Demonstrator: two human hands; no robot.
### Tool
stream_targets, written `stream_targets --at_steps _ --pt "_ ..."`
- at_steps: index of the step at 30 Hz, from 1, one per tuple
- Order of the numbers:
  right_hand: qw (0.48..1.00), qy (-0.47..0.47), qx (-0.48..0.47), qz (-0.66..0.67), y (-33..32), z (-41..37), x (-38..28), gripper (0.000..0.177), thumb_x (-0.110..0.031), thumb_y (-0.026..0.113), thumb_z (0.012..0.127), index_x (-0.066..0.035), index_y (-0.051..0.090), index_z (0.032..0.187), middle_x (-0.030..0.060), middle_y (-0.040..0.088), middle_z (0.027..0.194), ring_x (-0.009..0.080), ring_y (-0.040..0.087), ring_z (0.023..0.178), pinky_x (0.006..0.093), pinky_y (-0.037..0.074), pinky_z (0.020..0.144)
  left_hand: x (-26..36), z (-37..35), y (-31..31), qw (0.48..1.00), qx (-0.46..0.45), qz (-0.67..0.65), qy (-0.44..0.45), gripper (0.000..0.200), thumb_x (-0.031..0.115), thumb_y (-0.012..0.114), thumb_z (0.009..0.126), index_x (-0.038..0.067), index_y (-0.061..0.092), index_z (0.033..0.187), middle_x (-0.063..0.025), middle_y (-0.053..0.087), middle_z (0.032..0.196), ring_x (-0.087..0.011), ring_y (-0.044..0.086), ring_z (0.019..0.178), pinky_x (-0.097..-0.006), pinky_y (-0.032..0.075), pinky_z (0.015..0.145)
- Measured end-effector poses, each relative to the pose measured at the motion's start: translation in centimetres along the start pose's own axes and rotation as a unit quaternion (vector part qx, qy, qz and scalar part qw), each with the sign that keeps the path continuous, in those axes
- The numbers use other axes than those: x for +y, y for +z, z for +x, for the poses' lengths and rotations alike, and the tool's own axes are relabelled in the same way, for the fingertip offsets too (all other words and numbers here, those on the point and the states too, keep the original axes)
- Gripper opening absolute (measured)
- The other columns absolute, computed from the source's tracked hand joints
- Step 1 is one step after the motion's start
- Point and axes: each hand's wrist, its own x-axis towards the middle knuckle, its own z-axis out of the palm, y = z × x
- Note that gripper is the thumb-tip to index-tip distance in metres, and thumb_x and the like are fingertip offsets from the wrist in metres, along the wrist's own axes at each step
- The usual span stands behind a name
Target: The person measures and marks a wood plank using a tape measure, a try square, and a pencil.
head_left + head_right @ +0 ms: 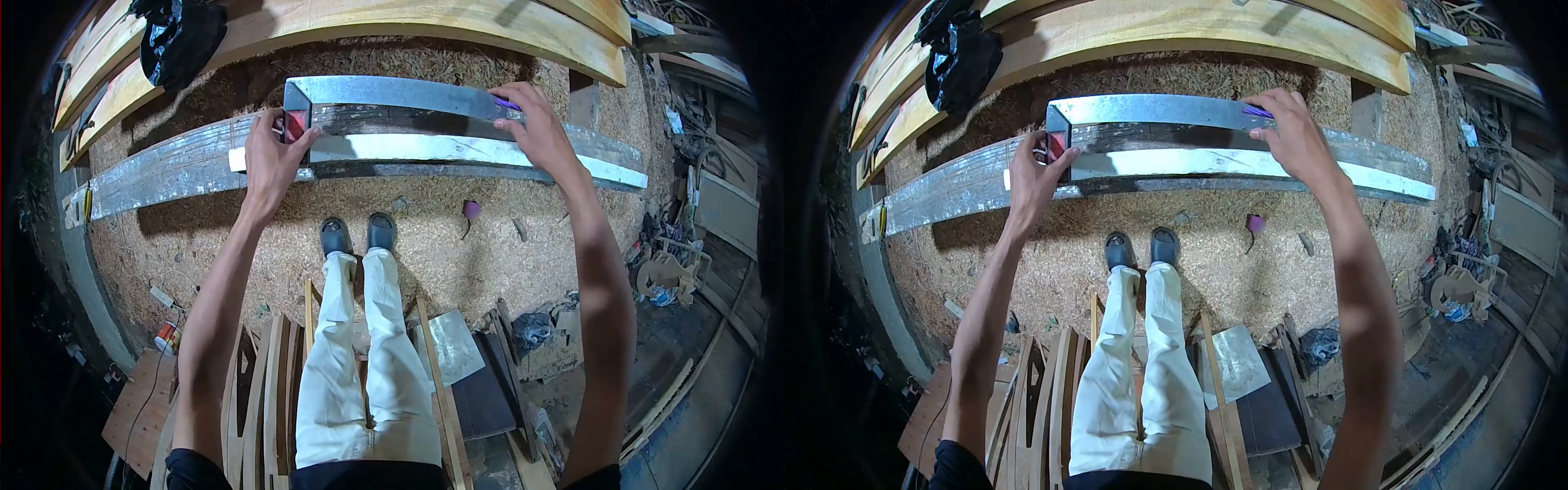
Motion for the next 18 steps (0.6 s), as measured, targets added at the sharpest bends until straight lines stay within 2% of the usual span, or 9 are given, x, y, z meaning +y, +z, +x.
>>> stream_targets --at_steps 1,2,4,5,7,11,13,18 --pt "1.0 -0.005 0.002 -0.007 -0.1 0.0 -0.2 0.043 -0.009 0.068 0.083 -0.01 0.058 0.125 0.0078 0.057 0.118 0.0251 0.051 0.115 0.0377 0.043 0.103 -0.4 -0.1 0.0 0.999 0.012 0.022 0.031 0.065 0.032 0.079 0.077 -0.007 0.055 0.123 -0.0177 0.064 0.099 -0.0201 0.064 0.083 -0.0312 0.055 0.068" --pt "1.0 -0.007 0.001 -0.007 -0.2 0.1 -0.4 0.043 -0.009 0.068 0.083 -0.01 0.058 0.125 0.0078 0.057 0.118 0.0251 0.051 0.115 0.0377 0.043 0.103 -0.7 -0.2 0.1 0.999 0.013 0.022 0.03 0.065 0.032 0.079 0.077 -0.007 0.055 0.123 -0.0177 0.064 0.099 -0.0201 0.064 0.083 -0.0312 0.055 0.068" --pt "0.999 0.023 -0.026 -0.012 -0.4 0.2 -1.1 0.043 -0.009 0.067 0.084 -0.01 0.058 0.126 0.0081 0.06 0.114 0.0251 0.052 0.112 0.0379 0.043 0.102 -0.4 -0.5 -0.5 0.999 0.005 -0.003 0.043 0.074 0.031 0.077 0.076 -0.003 0.047 0.135 -0.0203 0.062 0.108 -0.0232 0.064 0.093 -0.0343 0.055 0.074" --pt "0.999 0.022 -0.028 -0.012 -0.3 0.3 -1.3 0.043 -0.009 0.067 0.084 -0.01 0.058 0.126 0.0081 0.06 0.114 0.0251 0.052 0.112 0.0379 0.043 0.102 -0.4 -0.5 -0.9 0.999 0.006 -0.003 0.041 0.074 0.031 0.077 0.076 -0.003 0.047 0.135 -0.0203 0.062 0.108 -0.0232 0.064 0.093 -0.0343 0.055 0.074" --pt "0.999 0.019 -0.029 0.002 -0.2 0.5 -1.9 0.043 -0.009 0.068 0.083 -0.01 0.058 0.125 0.0081 0.061 0.113 0.0253 0.052 0.109 0.0384 0.043 0.101 -0.5 -0.4 -1.6 0.996 -0.054 -0.057 -0.047 0.077 0.031 0.076 0.076 -0.001 0.044 0.139 -0.0219 0.059 0.117 -0.0256 0.061 0.1 -0.0384 0.054 0.082" --pt "0.999 0.002 -0.036 -0.009 0.4 1.3 -3.1 0.045 -0.011 0.07 0.081 -0.009 0.059 0.125 0.0082 0.062 0.113 0.0255 0.053 0.109 0.0389 0.044 0.099 -3.2 -0.3 -2.1 0.999 -0.001 -0.038 -0.001 0.078 0.032 0.076 0.076 -0.002 0.044 0.138 -0.022 0.055 0.122 -0.0268 0.06 0.104 -0.0397 0.054 0.082" --pt "1.0 -0.019 -0.023 -0.001 1.4 1.9 -3.3 0.047 -0.012 0.072 0.079 -0.008 0.059 0.124 0.0089 0.062 0.113 0.0254 0.053 0.109 0.0394 0.044 0.098 -4.2 -0.2 -2.9 0.999 0.008 0.025 0.038 0.076 0.032 0.076 0.075 -0.003 0.046 0.136 -0.0199 0.054 0.121 -0.0259 0.06 0.099 -0.037 0.056 0.076" --pt "0.998 -0.05 -0.039 -0.001 3.5 2.5 -4.8 0.045 -0.014 0.073 0.079 -0.007 0.062 0.121 0.0089 0.06 0.115 0.0256 0.053 0.11 0.0393 0.044 0.098 -6.3 -0.9 -4.0 0.999 -0.011 0.029 -0.02 0.078 0.034 0.077 0.074 -0.004 0.047 0.136 -0.0187 0.053 0.117 -0.026 0.06 0.096 -0.0369 0.056 0.075"
